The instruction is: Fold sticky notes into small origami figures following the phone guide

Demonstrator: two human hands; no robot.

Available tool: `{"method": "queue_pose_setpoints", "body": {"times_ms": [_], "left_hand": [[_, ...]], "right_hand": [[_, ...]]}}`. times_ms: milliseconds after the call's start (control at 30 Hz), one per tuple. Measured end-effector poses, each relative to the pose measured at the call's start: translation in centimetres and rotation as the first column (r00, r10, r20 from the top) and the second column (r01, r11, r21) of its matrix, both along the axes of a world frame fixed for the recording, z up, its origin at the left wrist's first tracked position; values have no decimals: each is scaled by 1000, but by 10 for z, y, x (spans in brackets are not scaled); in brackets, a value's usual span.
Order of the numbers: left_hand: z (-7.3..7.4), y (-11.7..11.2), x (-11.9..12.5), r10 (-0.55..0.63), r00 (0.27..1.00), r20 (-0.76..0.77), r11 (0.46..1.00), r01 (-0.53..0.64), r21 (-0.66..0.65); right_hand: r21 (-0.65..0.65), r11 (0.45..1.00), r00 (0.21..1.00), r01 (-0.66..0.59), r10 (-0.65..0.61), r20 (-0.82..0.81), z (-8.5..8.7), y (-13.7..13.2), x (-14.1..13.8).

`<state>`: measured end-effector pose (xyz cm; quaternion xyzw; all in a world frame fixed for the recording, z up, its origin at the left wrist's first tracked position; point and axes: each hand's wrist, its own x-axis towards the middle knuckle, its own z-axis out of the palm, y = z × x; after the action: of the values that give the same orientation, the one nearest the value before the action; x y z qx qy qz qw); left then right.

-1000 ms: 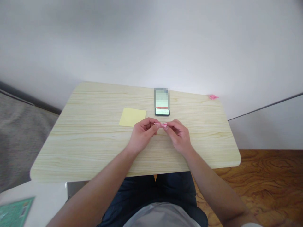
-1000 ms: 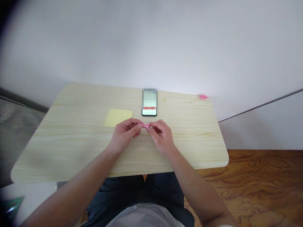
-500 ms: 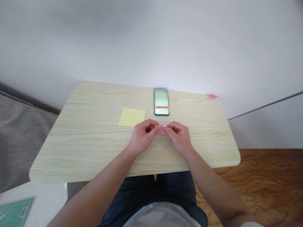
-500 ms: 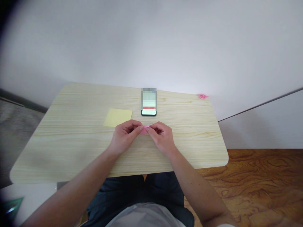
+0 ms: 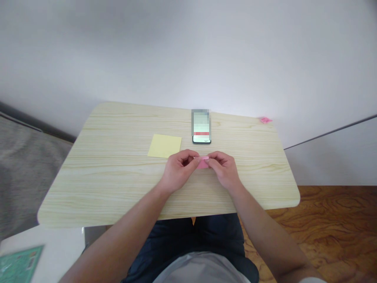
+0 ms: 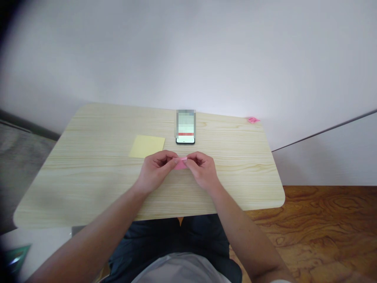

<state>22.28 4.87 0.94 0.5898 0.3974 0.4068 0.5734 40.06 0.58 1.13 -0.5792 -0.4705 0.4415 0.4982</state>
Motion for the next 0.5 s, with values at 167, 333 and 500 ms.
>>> {"method": "queue_pose_setpoints", "body": {"times_ms": [167, 333, 500], "left_hand": [[0, -1, 0, 6, 1000, -28, 1000, -5, 19], [-1, -3, 0, 24, 998, -62, 998, -20, 58], [-2, -2, 0, 29, 999, -44, 998, -26, 55]], "right_hand": [[23, 998, 996, -62, 63, -56, 3, 0, 3], [35, 997, 996, -66, 68, -56, 2, -1, 4], [24, 999, 999, -41, 41, -16, -1, -1, 5]]}}
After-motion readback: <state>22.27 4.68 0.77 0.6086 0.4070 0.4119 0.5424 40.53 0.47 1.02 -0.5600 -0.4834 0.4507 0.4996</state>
